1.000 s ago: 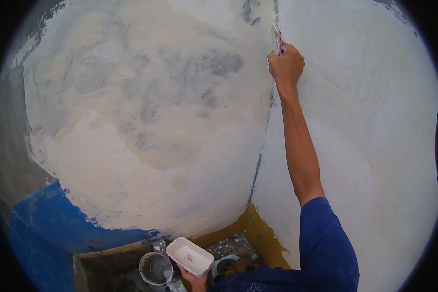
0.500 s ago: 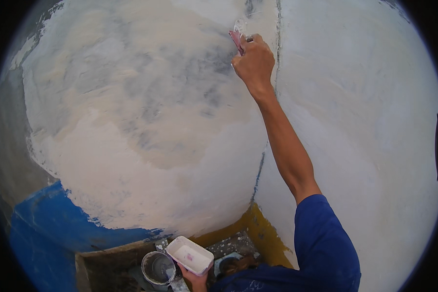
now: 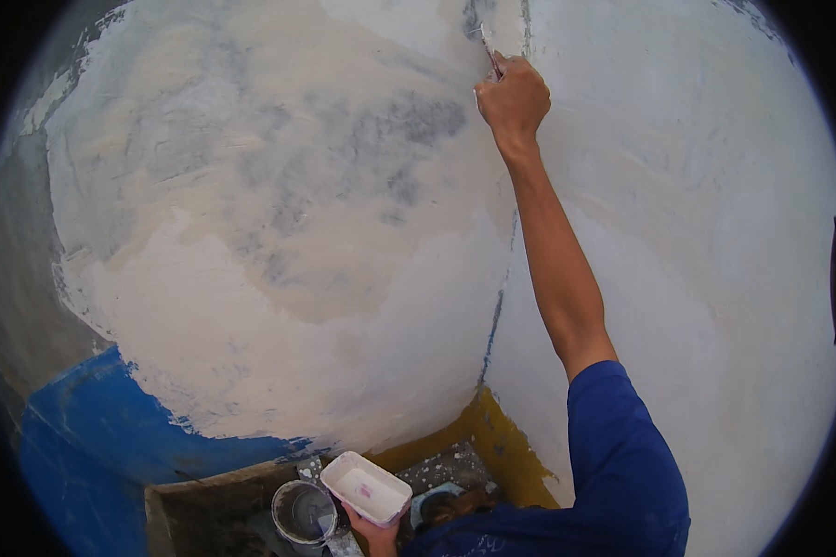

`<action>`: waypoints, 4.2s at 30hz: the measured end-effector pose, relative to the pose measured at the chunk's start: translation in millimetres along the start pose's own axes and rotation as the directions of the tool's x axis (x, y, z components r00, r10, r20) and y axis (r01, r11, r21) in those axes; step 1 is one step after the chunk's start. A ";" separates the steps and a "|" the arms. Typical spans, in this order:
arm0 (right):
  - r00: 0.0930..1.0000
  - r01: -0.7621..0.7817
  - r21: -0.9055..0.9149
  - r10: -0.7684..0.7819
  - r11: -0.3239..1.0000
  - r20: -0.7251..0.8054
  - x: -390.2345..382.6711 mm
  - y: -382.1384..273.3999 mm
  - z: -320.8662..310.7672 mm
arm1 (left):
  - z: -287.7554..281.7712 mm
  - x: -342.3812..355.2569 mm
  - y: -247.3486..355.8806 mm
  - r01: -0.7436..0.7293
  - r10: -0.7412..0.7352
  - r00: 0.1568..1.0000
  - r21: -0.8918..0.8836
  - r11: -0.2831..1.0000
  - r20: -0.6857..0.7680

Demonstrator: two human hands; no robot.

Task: The person applies plaster to a wall using a putty knife, taking fresh plaster from a small container as needed.

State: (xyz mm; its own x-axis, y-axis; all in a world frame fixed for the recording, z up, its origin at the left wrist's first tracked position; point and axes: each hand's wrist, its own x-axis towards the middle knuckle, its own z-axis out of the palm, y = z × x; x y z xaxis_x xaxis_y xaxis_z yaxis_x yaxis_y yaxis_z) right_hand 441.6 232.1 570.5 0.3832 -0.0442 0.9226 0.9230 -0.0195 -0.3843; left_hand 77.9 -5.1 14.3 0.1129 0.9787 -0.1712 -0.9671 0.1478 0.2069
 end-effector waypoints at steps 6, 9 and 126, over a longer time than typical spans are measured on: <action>0.954 0.280 0.268 -0.298 0.922 0.029 -47.6 -19.2 -31.6 | -20.8 -0.6 3.9 0.031 -0.032 0.999 -0.045 0.999 -0.027; 0.993 0.116 0.211 -0.111 0.971 -0.033 -19.7 4.1 -31.6 | -18.2 2.1 5.1 0.013 -0.013 1.000 0.019 1.000 0.025; 0.995 0.065 0.103 -0.057 0.993 -0.078 -32.7 46.6 -17.0 | 16.7 -12.0 9.5 0.093 -0.097 0.993 0.055 0.994 0.067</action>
State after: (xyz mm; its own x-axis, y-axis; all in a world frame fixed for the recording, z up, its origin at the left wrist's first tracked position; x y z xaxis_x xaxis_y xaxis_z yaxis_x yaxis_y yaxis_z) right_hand 471.5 215.7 521.9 0.3258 -0.1207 0.9377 0.9447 0.0803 -0.3180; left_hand 71.2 -13.1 34.4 0.2209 0.9673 -0.1249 -0.9386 0.2456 0.2424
